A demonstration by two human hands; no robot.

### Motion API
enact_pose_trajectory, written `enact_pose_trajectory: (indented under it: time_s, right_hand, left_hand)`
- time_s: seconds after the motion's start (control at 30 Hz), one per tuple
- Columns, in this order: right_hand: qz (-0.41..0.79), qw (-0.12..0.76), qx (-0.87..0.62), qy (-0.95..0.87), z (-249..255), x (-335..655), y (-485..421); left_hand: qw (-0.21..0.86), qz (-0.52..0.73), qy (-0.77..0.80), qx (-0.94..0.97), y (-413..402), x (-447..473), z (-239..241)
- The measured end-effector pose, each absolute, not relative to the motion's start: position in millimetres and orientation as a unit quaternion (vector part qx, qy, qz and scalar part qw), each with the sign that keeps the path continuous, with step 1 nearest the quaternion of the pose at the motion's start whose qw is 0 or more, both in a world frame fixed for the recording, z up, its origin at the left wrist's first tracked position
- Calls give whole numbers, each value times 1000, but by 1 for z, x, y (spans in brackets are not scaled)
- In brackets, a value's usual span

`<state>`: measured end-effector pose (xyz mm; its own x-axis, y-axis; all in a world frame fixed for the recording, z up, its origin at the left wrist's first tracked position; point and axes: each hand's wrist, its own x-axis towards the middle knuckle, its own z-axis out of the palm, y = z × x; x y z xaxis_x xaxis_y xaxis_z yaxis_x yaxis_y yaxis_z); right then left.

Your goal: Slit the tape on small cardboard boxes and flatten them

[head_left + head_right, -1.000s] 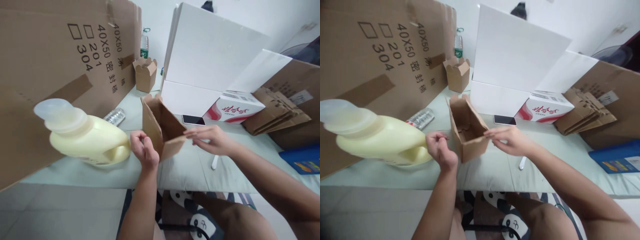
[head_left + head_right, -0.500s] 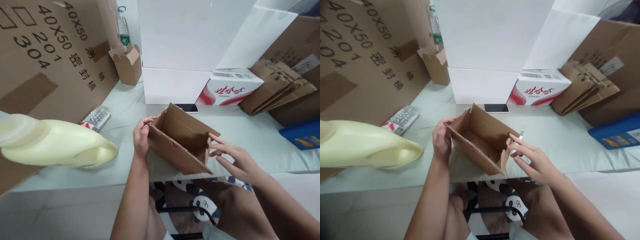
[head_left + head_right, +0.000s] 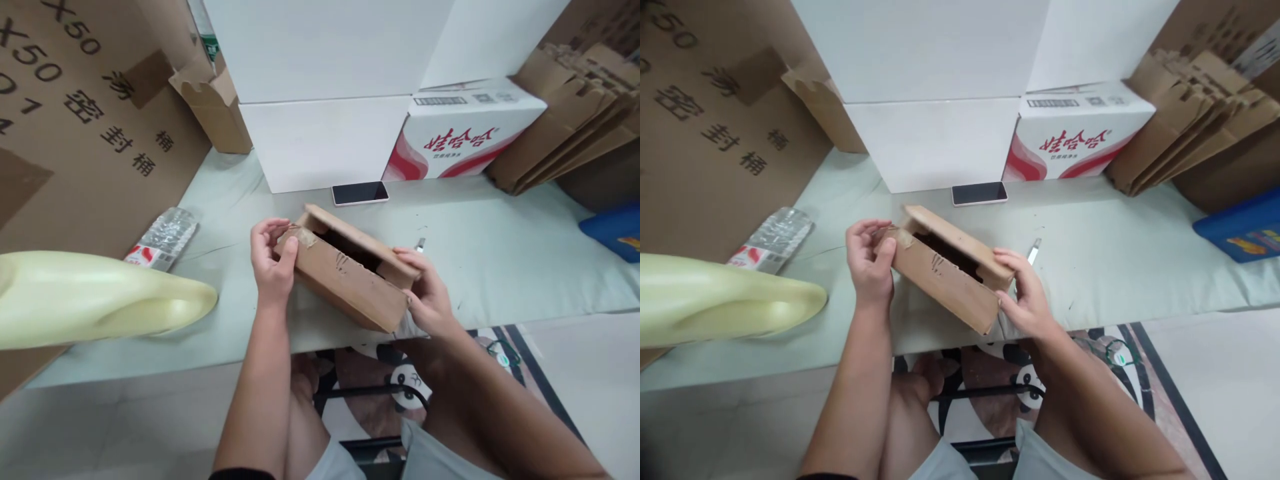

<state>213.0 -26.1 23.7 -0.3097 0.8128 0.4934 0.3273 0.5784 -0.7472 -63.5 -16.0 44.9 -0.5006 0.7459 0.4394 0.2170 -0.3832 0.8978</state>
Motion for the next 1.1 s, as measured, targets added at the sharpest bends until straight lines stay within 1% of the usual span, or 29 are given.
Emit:
enact_pose_trajectory:
  time_s: [0.13, 0.27, 0.37, 0.5, 0.53, 0.6, 0.67, 0.73, 0.77, 0.83, 0.9, 0.97, 1.1]
  right_hand:
    - [279, 449, -346, -775, 18, 220, -31]
    - [285, 455, -331, -776, 16, 222, -35]
    - [309, 460, -301, -776, 13, 223, -36]
    - [387, 502, -360, -685, 0, 222, -31]
    - [407, 499, -384, -661, -3, 221, -28]
    - [450, 455, -411, -649, -7, 217, -23]
    - [489, 404, -386, -669, -6, 214, -21]
    - [501, 384, -337, -699, 1, 210, -20]
    - [488, 388, -318, -715, 5, 209, -20]
    - [439, 398, -298, -749, 14, 207, -19]
    - [387, 408, -289, -775, 22, 207, -17]
    - [352, 421, -294, -783, 29, 208, -14]
    - [311, 455, -337, -763, 34, 214, -9]
  left_hand:
    - [172, 661, 540, 492, -15, -60, 45]
    - [115, 596, 542, 581, -17, -56, 52]
    - [115, 561, 540, 617, -18, -57, 53]
    - [127, 583, 547, 587, -18, -69, 48]
    - [132, 597, 553, 565, -18, -74, 47]
    - [138, 630, 576, 502, -18, -83, 46]
    - [135, 658, 600, 436, -18, -90, 45]
    - [152, 676, 611, 382, -16, -93, 43]
    - [182, 679, 614, 358, -15, -92, 42]
    - [296, 660, 617, 310, -13, -87, 37]
    - [434, 600, 613, 276, -12, -77, 33]
    - [539, 526, 598, 273, -13, -65, 31]
    - [661, 395, 572, 283, -19, -46, 36]
